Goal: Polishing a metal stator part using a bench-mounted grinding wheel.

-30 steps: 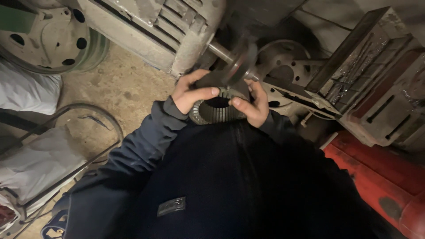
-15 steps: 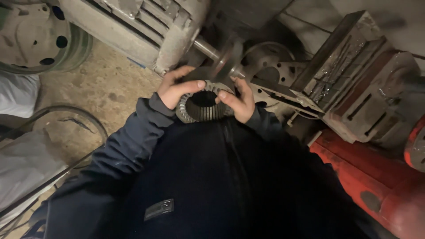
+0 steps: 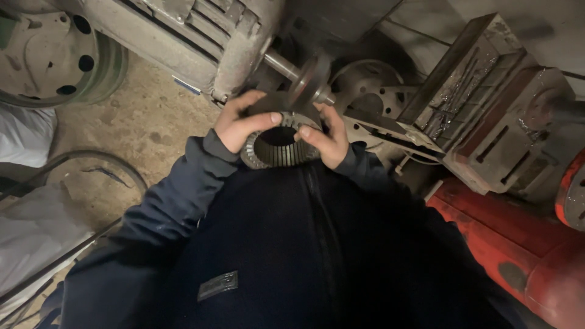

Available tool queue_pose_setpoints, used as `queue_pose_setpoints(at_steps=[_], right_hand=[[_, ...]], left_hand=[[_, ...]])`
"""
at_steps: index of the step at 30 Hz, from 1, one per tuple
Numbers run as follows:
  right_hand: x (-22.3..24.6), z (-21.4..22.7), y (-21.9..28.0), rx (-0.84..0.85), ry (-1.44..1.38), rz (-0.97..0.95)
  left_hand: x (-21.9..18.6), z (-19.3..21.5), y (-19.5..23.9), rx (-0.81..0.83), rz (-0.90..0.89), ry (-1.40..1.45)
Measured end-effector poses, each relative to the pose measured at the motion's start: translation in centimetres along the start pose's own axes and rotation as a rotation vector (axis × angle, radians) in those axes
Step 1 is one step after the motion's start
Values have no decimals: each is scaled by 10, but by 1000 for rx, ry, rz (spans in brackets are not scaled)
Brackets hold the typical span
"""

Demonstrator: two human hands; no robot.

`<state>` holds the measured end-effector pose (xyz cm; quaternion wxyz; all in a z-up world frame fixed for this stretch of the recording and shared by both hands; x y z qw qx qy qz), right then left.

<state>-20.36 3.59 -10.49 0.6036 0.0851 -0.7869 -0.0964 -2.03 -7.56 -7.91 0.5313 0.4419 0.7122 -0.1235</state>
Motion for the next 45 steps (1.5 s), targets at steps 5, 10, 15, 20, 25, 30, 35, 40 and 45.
queue_pose_setpoints(at_steps=[5,10,15,20,25,30,35,40,45], right_hand=[[-3,1,8,48,33,55],[1,-1,14,95,59,132],[9,-1,20,131,170,168],[18,-3,25,199,273,194],[17,0,27,236,355,280],[17,0,23,228,290,227],[13,0,17,175,262,223],[-2,7,15,133,163,156],[-4,8,9,108,141,116]], left_hand=[[-16,-9,13,-6,18,-121],[-24,-15,21,13,-4,-171],[-29,-18,31,54,-95,-222],[-45,-20,46,30,-268,-518],[-48,-22,48,16,-294,-639],[-44,-20,39,38,-259,-509],[-32,-17,32,34,-203,-414],[-23,-15,23,19,-106,-294],[-20,-10,15,19,-57,-221]])
Point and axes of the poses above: each hand's wrist, its own y-axis away from the middle knuckle, its own z-axis out of the back of the hand, x = y × z, the point moved 5 cm from there along -y, towards the middle knuckle, and after that the axes turned 6 degrees about x, right-handed, at the moved point
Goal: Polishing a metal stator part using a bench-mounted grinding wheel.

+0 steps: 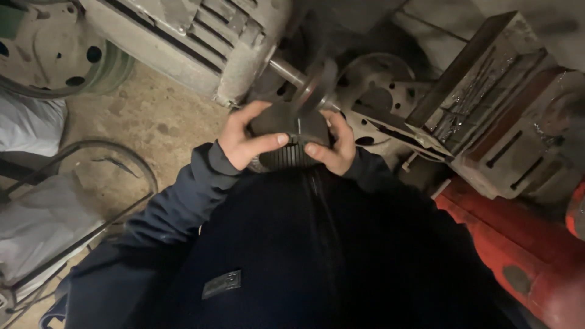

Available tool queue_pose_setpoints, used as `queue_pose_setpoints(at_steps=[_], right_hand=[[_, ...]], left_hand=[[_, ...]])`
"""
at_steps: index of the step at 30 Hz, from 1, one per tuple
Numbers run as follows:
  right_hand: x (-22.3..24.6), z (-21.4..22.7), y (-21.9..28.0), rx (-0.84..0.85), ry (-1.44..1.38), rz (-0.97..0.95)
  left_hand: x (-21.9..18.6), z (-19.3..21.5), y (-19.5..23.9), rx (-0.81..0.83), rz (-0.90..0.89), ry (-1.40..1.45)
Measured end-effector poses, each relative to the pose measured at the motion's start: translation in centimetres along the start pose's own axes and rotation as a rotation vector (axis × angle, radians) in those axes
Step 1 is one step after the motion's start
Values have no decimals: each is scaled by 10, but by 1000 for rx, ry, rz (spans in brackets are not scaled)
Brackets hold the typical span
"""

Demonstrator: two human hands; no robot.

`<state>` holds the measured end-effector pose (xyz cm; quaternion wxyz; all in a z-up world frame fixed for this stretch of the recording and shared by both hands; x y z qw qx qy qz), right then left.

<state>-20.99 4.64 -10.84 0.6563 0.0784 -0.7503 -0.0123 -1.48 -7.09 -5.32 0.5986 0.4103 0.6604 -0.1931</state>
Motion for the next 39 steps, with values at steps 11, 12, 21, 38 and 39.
queue_pose_setpoints(at_steps=[11,12,21,38,39], right_hand=[[8,-7,-14,-67,-150,-65],[5,-8,-14,-94,-164,-79],[-10,-3,0,-107,-156,-31],[95,-38,34,211,468,569],[96,-41,34,211,462,556]], left_hand=[[18,5,-13,-36,80,176],[20,6,-14,-51,107,172],[10,-3,1,-85,21,111],[-67,-48,88,0,-566,-635],[-67,-48,90,-10,-589,-629]])
Point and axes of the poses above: each hand's wrist, its own y-axis away from the middle knuckle, its own z-axis out of the back of the hand, x = y × z, the point moved 5 cm from there along -y, towards the middle knuckle, and after that the axes turned 6 degrees about x, right-handed, at the moved point
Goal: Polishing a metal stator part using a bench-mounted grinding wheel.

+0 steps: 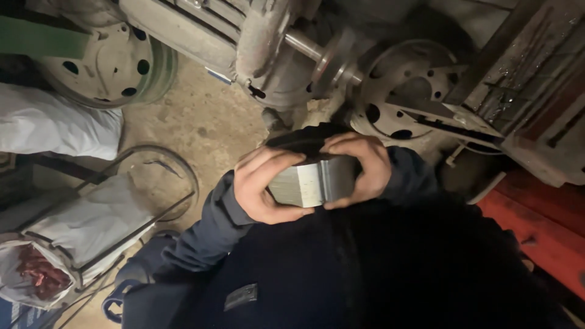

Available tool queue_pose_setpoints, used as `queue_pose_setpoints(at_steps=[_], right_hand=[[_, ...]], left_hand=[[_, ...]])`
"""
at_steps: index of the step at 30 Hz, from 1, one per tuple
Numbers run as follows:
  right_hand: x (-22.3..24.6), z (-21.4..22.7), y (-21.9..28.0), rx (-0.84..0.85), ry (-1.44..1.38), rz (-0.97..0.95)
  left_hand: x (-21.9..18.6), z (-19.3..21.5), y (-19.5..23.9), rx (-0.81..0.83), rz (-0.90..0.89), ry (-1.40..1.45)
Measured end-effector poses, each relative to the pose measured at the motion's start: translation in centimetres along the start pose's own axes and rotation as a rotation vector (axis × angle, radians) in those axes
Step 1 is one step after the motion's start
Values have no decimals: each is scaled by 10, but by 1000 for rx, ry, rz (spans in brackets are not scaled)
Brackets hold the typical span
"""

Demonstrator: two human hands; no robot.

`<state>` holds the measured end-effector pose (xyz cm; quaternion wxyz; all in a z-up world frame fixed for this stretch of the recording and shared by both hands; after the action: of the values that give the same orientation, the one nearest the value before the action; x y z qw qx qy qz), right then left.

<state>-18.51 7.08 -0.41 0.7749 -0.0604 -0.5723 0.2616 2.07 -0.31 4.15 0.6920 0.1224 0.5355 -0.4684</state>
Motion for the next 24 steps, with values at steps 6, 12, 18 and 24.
queue_pose_setpoints(at_steps=[6,12,18,24], right_hand=[[15,-1,-14,42,61,-74],[39,6,-34,65,216,-60],[43,10,-41,74,240,32],[38,4,-44,89,308,75]], left_hand=[[11,-3,16,-35,38,36],[20,-6,27,-42,20,120],[21,0,23,3,-33,127],[43,12,24,204,24,310]])
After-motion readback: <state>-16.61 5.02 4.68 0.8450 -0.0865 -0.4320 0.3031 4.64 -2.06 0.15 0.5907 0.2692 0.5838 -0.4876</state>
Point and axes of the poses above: each hand's wrist, its own y-axis away from the middle knuckle, its own z-axis out of the back of the hand, x = y × z, the point moved 5 cm from there along -y, towards the middle knuckle, and after that the axes turned 6 degrees about x, right-handed, at the moved point
